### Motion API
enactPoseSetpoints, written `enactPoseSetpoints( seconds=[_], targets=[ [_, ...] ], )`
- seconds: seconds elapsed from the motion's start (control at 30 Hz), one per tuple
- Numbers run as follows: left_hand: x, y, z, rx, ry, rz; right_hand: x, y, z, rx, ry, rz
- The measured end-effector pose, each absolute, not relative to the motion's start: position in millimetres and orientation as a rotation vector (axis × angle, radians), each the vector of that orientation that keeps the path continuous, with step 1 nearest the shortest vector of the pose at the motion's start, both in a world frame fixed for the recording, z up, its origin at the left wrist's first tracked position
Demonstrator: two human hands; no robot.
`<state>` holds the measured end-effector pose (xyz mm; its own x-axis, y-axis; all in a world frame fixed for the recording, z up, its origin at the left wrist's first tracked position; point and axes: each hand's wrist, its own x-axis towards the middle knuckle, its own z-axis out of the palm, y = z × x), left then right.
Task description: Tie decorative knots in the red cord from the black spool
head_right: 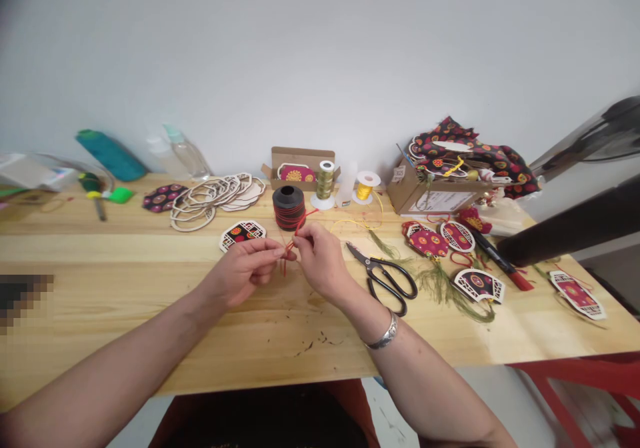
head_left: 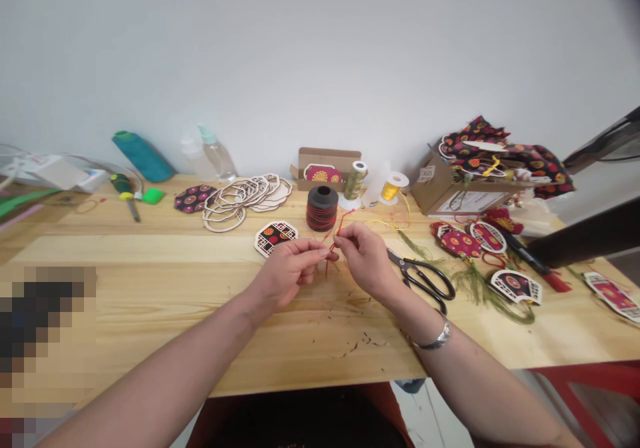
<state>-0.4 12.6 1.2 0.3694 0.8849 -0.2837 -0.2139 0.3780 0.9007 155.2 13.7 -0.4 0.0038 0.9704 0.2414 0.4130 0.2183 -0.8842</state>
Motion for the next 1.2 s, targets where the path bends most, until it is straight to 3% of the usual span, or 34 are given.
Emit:
enactPoseSetpoints(
  seconds=[0.23, 0.53, 1.07, 1.2],
  targets=[
    [2.5, 10.3, -4.4, 1.562, 1.166, 0.963, 156.6, 13.3, -1.5, -1.343, -1.577, 0.753],
    [2.7, 5.4, -15.0, 2.417, 1.085, 1.212, 153.0, 12.5, 0.1, -1.302, -1.507, 0.932],
    [4.4, 4.6, -23.6, 2.498, 1.056, 1.208, 147.0, 11.1, -0.1, -1.192, -1.216, 1.291],
    [4.3, 3.3, -19.9, 2.441, 1.093, 1.123, 148.7, 12.3, -2.4, -1.198, -1.247, 1.249]
  ],
)
